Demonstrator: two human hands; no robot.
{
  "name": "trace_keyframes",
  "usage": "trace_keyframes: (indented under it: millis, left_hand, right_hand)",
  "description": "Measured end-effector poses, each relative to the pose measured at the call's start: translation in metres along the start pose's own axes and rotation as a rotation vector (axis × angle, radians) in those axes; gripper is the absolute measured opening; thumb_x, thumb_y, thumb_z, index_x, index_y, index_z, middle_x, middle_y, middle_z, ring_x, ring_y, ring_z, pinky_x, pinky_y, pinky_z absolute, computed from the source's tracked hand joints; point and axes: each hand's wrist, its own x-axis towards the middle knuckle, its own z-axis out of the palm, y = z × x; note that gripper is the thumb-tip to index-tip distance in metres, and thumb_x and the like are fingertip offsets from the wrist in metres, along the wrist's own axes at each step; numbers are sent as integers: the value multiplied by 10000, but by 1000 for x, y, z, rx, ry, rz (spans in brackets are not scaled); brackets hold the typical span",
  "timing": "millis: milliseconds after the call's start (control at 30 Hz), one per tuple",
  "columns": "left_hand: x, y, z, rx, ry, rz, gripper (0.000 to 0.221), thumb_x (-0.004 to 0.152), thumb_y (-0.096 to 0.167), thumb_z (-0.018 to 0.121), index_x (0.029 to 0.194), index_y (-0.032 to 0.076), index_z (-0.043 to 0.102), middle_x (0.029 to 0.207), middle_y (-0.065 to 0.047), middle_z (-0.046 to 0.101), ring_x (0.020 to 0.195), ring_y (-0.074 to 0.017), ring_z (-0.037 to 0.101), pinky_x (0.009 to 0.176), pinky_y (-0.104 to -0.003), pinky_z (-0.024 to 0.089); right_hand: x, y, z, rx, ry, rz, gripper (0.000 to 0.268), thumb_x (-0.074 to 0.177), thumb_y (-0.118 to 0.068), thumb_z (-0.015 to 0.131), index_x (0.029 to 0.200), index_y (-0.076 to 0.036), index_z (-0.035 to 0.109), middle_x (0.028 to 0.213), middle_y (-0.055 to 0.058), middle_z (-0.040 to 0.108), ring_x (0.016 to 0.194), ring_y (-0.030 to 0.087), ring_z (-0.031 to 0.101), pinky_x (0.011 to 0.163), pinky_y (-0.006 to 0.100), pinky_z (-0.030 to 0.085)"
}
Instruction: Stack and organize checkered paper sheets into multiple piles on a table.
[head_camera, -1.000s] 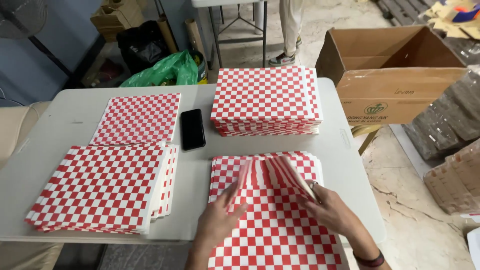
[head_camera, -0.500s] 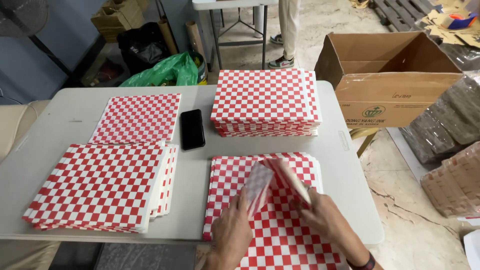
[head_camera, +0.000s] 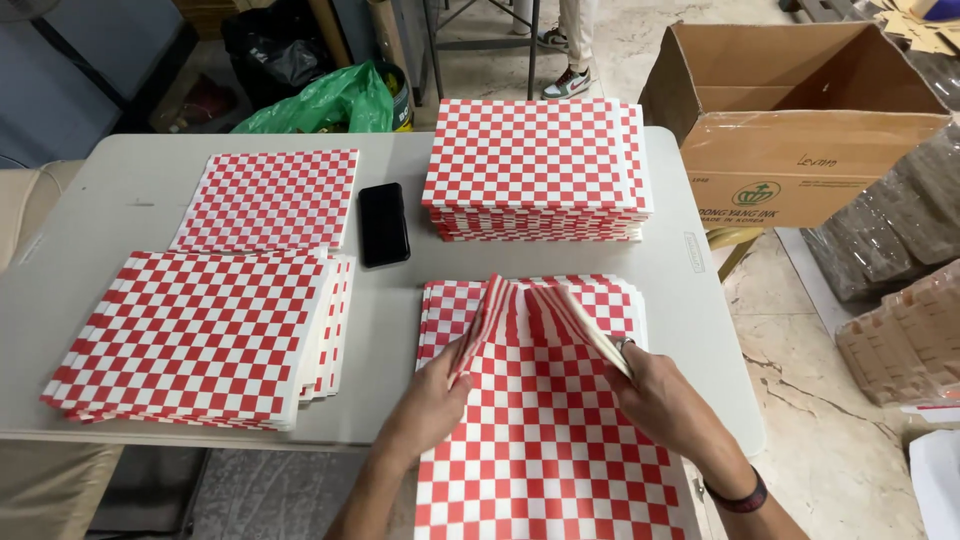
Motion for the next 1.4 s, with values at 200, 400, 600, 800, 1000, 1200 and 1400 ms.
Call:
trace_keyframes:
  millis: [200, 400, 600, 800, 1000, 1200, 1400]
  left_hand:
    - [19, -27, 15, -238, 33, -116, 362, 1000, 268, 494, 1335, 131, 508, 1200, -66, 766, 902, -165, 794, 666, -298, 655]
    - [9, -15, 59, 509, 172, 214, 858, 867, -83, 632, 1595, 67, 203, 1489, -177, 430, 822, -288, 746, 612, -407, 700]
    - [24, -28, 71, 510, 227, 122, 897, 891, 8, 696, 1613, 113, 175, 1387, -136, 545, 899, -285, 753, 688, -440, 710]
    - [26, -36, 85, 922, 162, 225, 320, 1068, 244, 545, 1343, 102, 463, 1293, -306, 463, 930, -391, 664, 769, -460, 647]
    - [0, -14, 4, 74, 54, 249, 959, 921, -143, 479, 1634, 397, 132, 1572, -214, 383, 492, -91, 562, 357, -207, 513]
    - [0, -11, -19, -274, 154, 374, 603, 991, 159, 464, 1572, 114, 308, 1493, -147, 565, 1358, -273, 576, 1123, -436, 503]
    - [-3, -8, -37, -515, 242, 448, 562, 904, 261, 635, 1424, 106, 489, 1337, -88, 692, 1257, -235, 686, 1035, -398, 614]
  right_hand:
    - [8, 2, 19, 8, 65, 122, 76, 959, -82, 572, 893, -47, 582, 810, 104, 714, 597, 227, 608, 494, 351, 483]
    - [0, 10, 44, -483, 113, -275, 719, 945, 113, 415, 1596, -32, 148, 1298, 212, 543, 779, 290, 703, 641, 421, 663]
    - [0, -4, 28, -4, -23, 125, 118, 935, -80, 578, 1050, -63, 595, 944, 69, 736, 672, 161, 704, 523, 231, 633]
    - [0, 3, 48, -473, 80, -297, 722, 850, 122, 543, 1495, 67, 226, 1640, 200, 227, 1358, 441, 440, 881, 528, 625]
    - [0, 7, -6, -42, -70, -49, 179, 1056, -120, 460, 1098, -60, 623, 783, 40, 705, 495, 96, 574, 395, 196, 525]
    - [4, 12, -22, 341, 124, -146, 210, 1028, -170, 588, 850, -60, 567, 680, 51, 482, 554, 164, 401, 480, 325, 364]
    - [11, 41, -36, 582, 245, -535, 226, 920, -105, 611, 1117, -36, 697, 1106, 134, 748, 943, 286, 758, 775, 450, 724]
